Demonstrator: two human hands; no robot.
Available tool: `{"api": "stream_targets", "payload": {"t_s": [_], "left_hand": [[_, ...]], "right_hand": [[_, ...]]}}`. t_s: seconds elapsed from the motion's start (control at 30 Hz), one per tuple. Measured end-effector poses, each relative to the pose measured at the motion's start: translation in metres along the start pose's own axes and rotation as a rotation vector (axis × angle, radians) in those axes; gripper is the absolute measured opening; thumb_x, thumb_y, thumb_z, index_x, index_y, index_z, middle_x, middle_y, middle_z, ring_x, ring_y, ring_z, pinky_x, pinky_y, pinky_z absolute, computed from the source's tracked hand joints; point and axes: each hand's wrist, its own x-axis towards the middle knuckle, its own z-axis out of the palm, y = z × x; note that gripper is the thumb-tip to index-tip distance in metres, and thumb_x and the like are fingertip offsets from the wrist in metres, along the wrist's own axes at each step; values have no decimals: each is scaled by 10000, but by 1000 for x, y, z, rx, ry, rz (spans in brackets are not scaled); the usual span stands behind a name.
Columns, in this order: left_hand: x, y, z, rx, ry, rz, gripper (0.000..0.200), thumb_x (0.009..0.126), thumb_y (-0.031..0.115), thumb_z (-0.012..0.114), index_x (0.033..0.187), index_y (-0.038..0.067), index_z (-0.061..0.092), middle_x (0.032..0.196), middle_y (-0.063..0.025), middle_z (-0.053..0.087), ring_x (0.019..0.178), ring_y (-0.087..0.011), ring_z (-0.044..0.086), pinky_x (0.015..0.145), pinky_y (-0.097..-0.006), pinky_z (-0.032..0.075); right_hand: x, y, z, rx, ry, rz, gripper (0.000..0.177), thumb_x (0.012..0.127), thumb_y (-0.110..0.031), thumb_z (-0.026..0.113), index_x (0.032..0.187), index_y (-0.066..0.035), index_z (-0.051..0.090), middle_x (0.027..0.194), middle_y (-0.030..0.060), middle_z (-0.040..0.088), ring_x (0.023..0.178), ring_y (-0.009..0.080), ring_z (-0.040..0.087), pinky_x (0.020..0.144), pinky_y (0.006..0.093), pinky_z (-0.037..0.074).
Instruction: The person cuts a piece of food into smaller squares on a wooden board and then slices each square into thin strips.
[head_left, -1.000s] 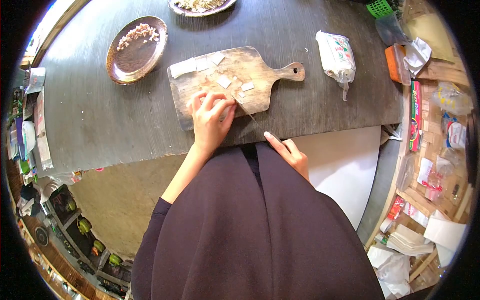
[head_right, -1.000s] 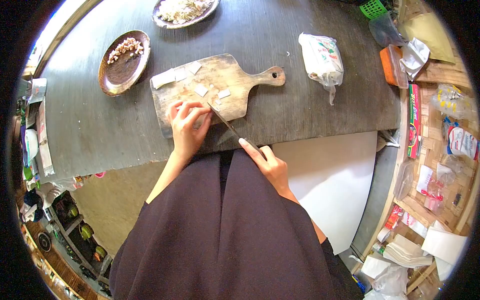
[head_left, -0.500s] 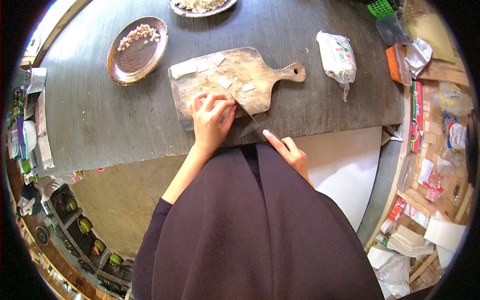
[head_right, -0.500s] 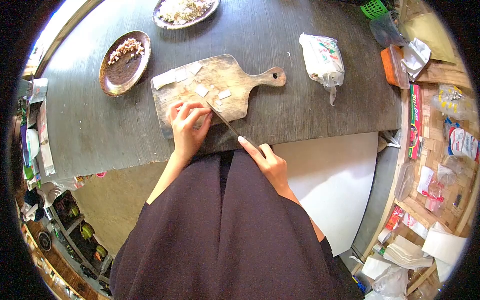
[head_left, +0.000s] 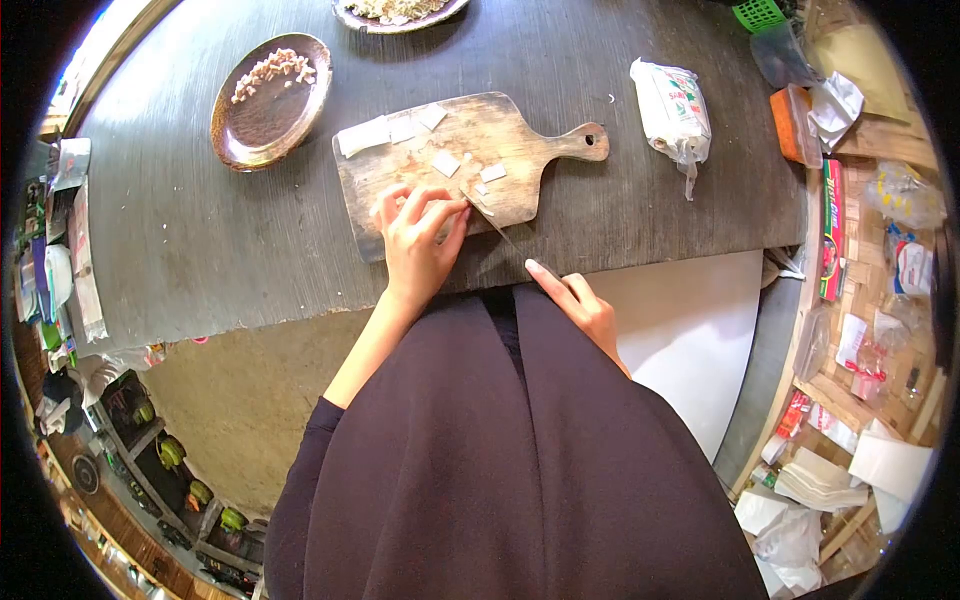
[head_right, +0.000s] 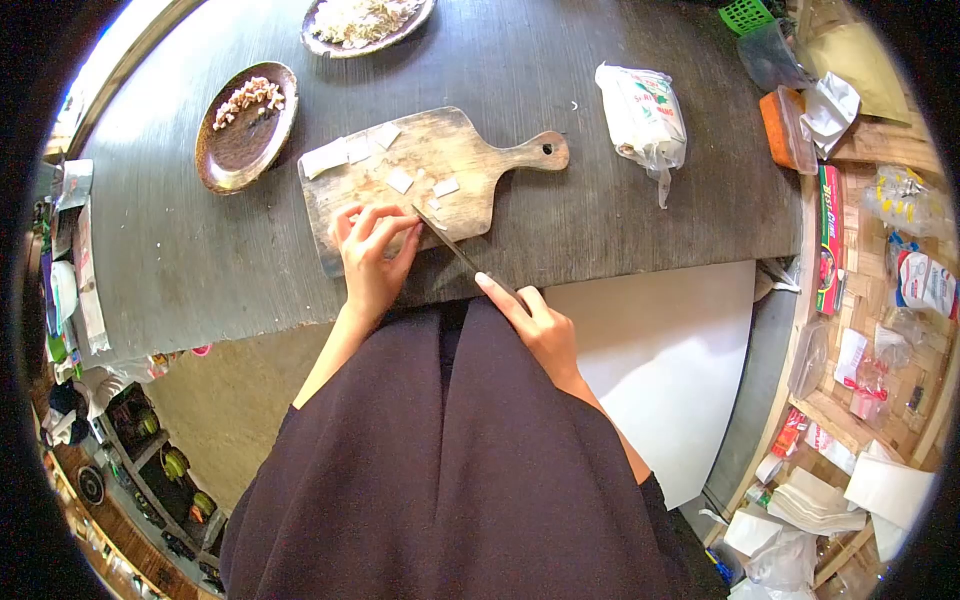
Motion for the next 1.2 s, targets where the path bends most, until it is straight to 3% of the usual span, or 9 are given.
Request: {"api": "stream_targets", "payload": {"t_s": [0.07,0.3,0.47,1.2], "left_hand": [[1,1,-1,16,6,10,188,772,92,832,937,161,773,1014,-10,704,1061,-310,546,951,-433,399],[-1,-2,2,-33,-7,-11,167,790,142,818,944,180,766,1045,25,681,1105,-315,527,985,-447,375],[1,0,-1,5,-2,5,203,761,77,825,938,149,760,1025,-8,705,1078,-311,541,936,-434,415],[-3,-3,2,-9,7,3,183,768,125,821,932,171,755,1053,20,671,1122,-311,516,986,-449,379]], "right_hand": [[8,-5,-2,-3,-19,27,605,851,-102,708,1412,-321,657,854,34,546,608,223,638,571,365,547],[6,4,4,12,76,-2,525,911,-162,725,1402,-337,661,824,23,536,575,211,609,548,375,536],[2,3,2,-44,35,-29,506,919,-186,722,1398,-338,663,823,21,542,575,192,611,537,359,537],[1,0,3,-7,42,-10,559,880,-134,726,1399,-332,664,813,34,522,565,207,610,535,364,539]]}}
